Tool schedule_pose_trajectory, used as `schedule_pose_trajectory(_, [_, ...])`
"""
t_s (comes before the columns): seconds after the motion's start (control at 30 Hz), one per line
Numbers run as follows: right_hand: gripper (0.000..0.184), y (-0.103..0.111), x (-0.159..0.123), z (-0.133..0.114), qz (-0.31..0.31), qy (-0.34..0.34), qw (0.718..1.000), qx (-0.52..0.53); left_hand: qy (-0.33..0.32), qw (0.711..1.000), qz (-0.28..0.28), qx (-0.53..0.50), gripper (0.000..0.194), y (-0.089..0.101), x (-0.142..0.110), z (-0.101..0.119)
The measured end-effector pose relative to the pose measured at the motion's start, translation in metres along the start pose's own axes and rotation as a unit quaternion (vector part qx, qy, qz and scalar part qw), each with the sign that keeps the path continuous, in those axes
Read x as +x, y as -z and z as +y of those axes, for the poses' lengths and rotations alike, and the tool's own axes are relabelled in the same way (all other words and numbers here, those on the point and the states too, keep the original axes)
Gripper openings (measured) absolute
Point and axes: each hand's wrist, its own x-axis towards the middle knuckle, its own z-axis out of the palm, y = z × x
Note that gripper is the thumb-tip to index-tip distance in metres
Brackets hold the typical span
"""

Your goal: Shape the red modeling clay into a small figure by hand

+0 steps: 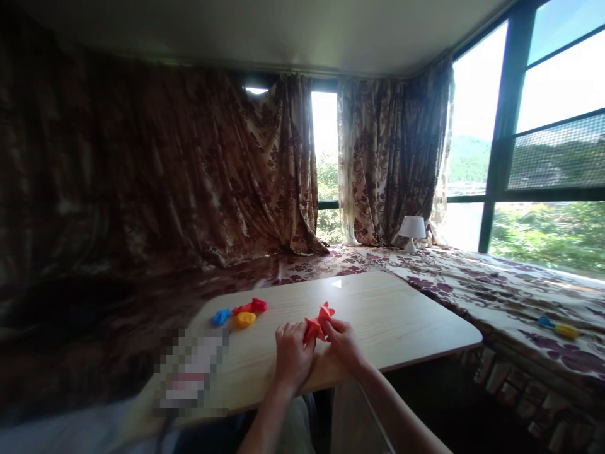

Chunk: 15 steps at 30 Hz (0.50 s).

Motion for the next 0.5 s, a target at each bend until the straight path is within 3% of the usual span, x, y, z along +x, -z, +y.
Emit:
schedule_pose_trajectory(0.37, [0.049, 0.0005, 0.0002, 0.0033, -0.006, 0.001, 1.000, -0.008, 0.069, 0.995, -0.012, -0.065, 0.020, -0.0036, 0.0018, -0.0040])
schedule_pose_trajectory(0.5, [0.050, 0.0022, 0.0010, 0.0046, 0.018, 0.002, 1.000, 0.006, 0.111, 0.985, -0.006, -0.134, 0.021, -0.0051, 0.0026, -0.0072])
